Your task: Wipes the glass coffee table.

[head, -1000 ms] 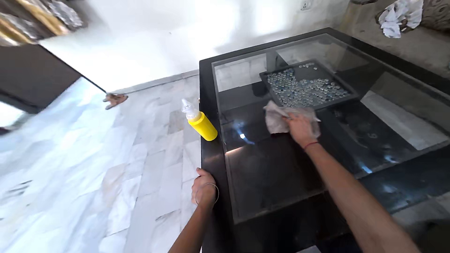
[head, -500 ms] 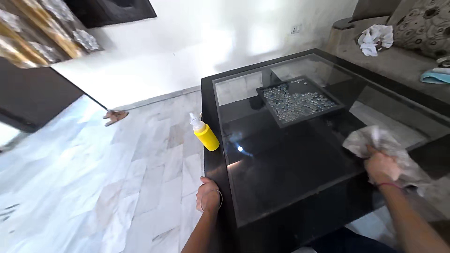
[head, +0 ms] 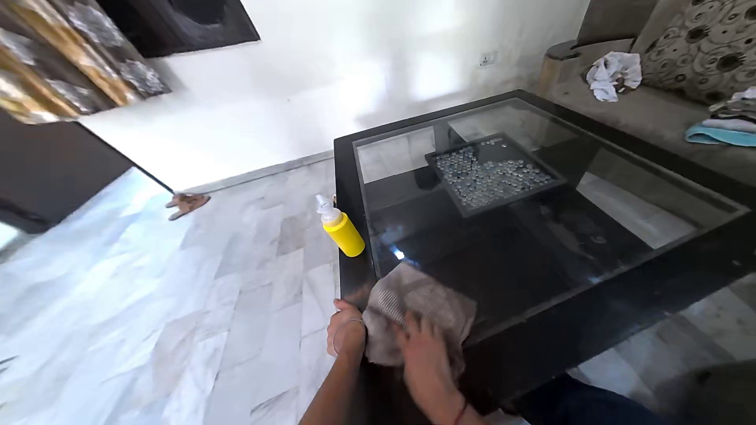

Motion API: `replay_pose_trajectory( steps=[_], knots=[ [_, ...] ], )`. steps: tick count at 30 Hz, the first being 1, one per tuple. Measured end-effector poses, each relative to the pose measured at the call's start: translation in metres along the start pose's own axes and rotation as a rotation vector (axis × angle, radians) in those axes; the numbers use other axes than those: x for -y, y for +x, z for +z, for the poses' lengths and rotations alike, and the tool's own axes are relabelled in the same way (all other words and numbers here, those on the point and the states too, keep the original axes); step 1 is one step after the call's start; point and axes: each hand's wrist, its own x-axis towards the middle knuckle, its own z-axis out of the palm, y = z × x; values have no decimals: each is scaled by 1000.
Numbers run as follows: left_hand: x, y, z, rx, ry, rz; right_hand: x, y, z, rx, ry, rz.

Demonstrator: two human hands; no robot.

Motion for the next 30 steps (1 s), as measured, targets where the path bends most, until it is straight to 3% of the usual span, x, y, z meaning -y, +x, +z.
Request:
replay_pose_trajectory(
  steps=[3, 7, 11, 17, 24, 30],
  knots=[
    [2, 3, 0, 2, 23, 23, -3, -35, 18, -77, 73, -129],
    [1, 0, -1, -3, 31, 28, -47, -56, 21, -232, 233, -236],
    [4, 3, 2, -5, 9, 58, -65, -63, 13, -146, 203, -220],
    [7, 3, 1, -4, 20, 60, -83, -43, 2, -36, 182, -56],
    [3, -2, -1, -14, 24, 53, -93, -7, -15, -9, 219, -43],
    [0, 0, 1, -22, -64, -7, -123, 33, -43, -206, 203, 29]
  ],
)
